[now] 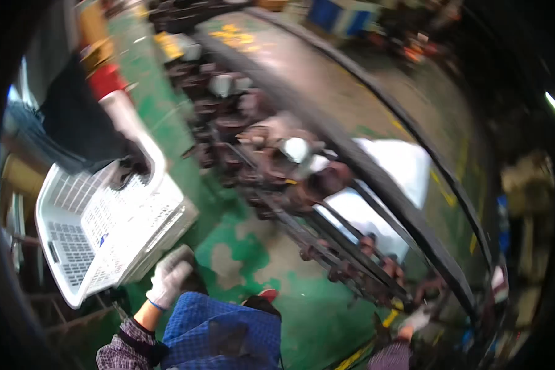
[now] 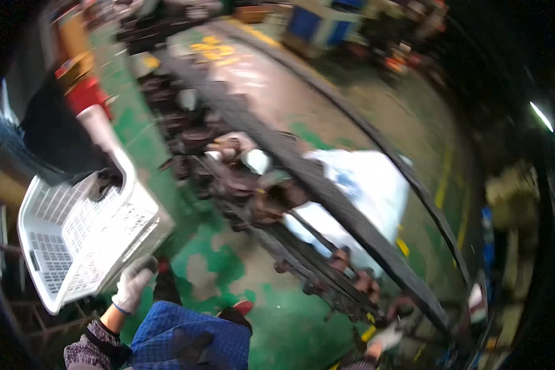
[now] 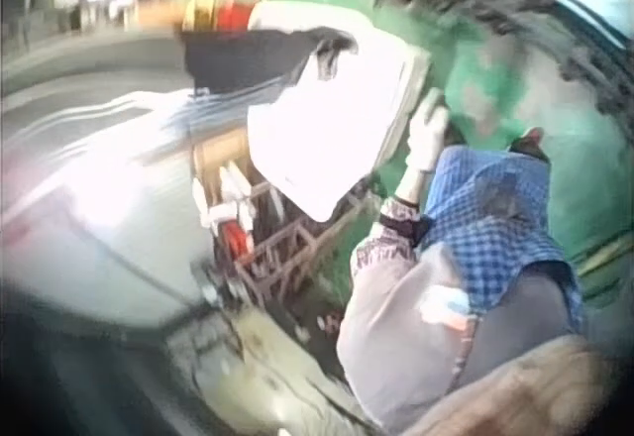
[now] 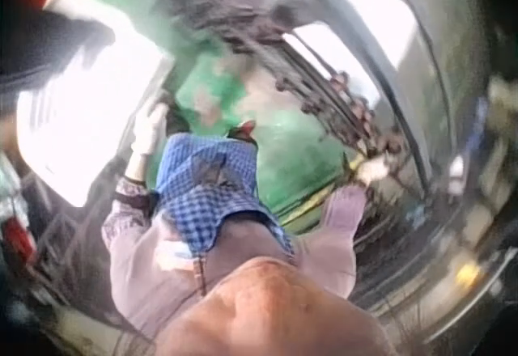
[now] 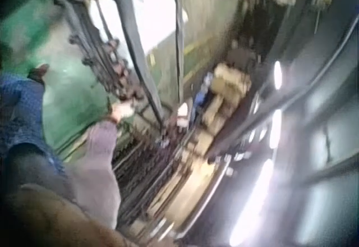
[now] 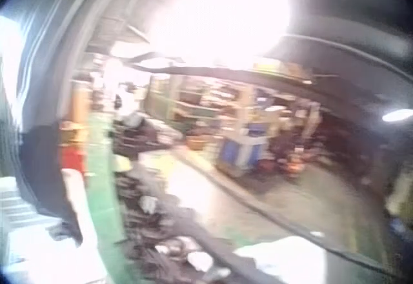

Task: Trim excess material from sandals and place them onto a rotating drying or assembly rack.

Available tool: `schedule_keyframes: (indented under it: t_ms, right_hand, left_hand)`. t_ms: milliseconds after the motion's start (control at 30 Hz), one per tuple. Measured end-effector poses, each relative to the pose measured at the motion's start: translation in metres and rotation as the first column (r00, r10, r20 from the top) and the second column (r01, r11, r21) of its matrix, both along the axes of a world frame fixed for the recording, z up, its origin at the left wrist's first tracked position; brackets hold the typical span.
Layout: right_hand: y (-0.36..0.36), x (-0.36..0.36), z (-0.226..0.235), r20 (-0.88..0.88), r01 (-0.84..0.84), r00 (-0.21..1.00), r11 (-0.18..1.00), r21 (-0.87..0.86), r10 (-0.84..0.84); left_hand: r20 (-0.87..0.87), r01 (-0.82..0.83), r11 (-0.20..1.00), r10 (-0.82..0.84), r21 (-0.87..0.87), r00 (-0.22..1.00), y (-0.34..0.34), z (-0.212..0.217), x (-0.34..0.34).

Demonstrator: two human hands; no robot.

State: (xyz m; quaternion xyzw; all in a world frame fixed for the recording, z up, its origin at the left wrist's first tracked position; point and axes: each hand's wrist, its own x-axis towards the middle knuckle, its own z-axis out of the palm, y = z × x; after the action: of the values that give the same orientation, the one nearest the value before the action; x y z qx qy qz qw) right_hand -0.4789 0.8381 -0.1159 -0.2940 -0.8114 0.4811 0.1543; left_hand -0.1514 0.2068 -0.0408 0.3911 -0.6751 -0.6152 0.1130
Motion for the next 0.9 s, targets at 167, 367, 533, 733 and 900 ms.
schedule_keyframes:
  t_ms: [167, 367, 533, 733, 900]
  right_hand:
    - [-0.260, 0.106, 0.051, 0.116, -0.567, 0.820, 0.823, 0.036, 0.560]
    - [-0.639, 0.185, 0.032, 0.054, -0.993, 0.046, 0.040, 0.113, 0.997]
    - [-0.829, 0.232, -0.031, 0.137, -0.849, -0.262, -0.296, 0.439, 0.955]
    - [-0.847, 0.259, -0.041, 0.267, -0.774, -0.270, -0.373, 0.511, 0.925]
    - [-0.869, 0.271, -0.022, 0.312, -0.763, -0.327, -0.444, 0.470, 0.892]
  left_hand:
    - [-0.137, -0.747, 0.660, 0.736, -0.078, 0.664, -0.153, -0.025, 0.177]
    - [0.509, -0.491, 0.867, 0.459, -0.081, 0.728, -0.288, -0.089, 0.225]
    - [0.690, -0.303, 0.952, 0.191, 0.043, 0.698, -0.399, -0.216, 0.188]
    - [0.602, -0.189, 0.978, 0.099, 0.089, 0.792, -0.504, -0.337, 0.072]
    - [0.499, -0.589, 0.800, 0.558, -0.112, 0.663, -0.501, -0.426, 0.037]
